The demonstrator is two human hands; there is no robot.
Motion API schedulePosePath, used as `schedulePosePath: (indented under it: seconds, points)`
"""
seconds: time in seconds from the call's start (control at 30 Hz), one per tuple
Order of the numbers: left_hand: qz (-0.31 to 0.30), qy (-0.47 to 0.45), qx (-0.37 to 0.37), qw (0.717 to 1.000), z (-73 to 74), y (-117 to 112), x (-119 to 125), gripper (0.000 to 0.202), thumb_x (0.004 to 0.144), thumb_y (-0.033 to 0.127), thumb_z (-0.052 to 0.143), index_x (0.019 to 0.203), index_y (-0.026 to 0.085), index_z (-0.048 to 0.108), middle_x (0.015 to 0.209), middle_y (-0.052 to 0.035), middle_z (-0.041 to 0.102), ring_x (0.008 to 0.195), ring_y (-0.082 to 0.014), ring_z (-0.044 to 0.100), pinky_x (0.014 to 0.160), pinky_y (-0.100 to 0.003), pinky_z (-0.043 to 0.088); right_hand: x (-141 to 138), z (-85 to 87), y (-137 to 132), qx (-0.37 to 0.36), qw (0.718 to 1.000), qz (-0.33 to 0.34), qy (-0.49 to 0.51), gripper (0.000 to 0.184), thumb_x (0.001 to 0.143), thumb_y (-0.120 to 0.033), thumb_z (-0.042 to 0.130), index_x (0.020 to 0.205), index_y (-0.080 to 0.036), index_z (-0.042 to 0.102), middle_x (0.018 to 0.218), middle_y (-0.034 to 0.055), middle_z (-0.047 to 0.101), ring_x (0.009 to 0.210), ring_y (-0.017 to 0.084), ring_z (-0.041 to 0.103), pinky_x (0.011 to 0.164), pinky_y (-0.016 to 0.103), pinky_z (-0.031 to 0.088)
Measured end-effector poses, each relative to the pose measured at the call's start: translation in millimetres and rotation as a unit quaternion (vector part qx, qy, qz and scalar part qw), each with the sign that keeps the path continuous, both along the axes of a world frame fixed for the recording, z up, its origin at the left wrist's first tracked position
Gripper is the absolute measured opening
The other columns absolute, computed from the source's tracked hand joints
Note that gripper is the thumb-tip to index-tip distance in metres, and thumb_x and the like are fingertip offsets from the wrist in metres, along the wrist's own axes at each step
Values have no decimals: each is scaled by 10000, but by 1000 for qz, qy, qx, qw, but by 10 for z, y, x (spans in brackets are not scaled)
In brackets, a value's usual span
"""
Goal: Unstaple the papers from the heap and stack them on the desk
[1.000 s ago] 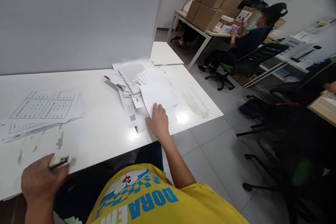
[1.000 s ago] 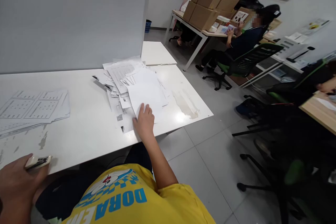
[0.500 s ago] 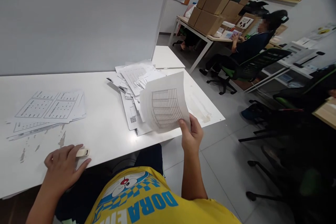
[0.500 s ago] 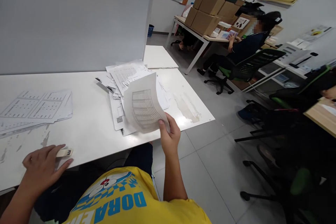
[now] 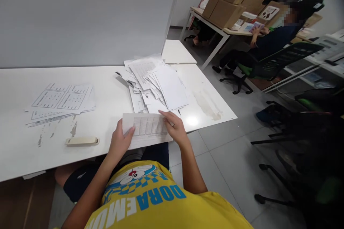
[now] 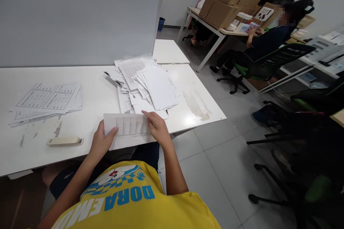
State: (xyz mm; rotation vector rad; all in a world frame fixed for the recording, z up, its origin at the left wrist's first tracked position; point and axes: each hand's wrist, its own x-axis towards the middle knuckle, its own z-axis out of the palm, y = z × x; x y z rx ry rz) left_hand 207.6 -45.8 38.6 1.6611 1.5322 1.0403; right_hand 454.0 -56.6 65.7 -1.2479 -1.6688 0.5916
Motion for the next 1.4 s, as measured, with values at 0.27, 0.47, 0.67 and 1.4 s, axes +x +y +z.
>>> schedulePosePath:
  seconds: [0.27, 0.47, 0.67, 1.4]
  points:
    - [-27, -136, 285, 948, -123, 61, -206, 396, 847, 346, 699, 1182, 231, 522, 1030, -66, 659, 982, -198, 674, 897, -385, 557, -179, -251, 20, -23, 960, -57, 273, 604, 872, -399, 678, 1425, -273, 468, 1074, 75, 696, 1002, 232, 668, 921, 414, 550]
    - [36, -92, 104, 990, -302, 22, -274, 476, 869, 523, 629, 1202, 190, 564, 1101, -124, 669, 1050, -234, 663, 914, -399, 557, -329, -639, 63, -129, 950, -49, 280, 376, 815, -503, 666, 1071, -228, 664, 1055, 83, 729, 1052, 276, 658, 916, 414, 528]
    - [84, 23, 111, 990, -171, -269, -495, 426, 902, 482, 575, 1199, 177, 565, 1088, -130, 687, 1011, -242, 668, 882, -409, 567, -232, -476, -52, -207, 968, -33, 141, 306, 857, -473, 596, 937, -202, 713, 837, 35, 720, 854, 256, 656, 781, 369, 522]
    - [-117, 294, 177, 932, 31, -70, -1480, 464, 859, 385, 599, 1282, 215, 511, 1120, -112, 597, 1067, -283, 554, 938, -460, 467, -111, -36, -18, -433, 841, 135, 296, 481, 719, -360, 776, 1174, -213, 726, 1069, 57, 770, 918, 239, 708, 799, 362, 554]
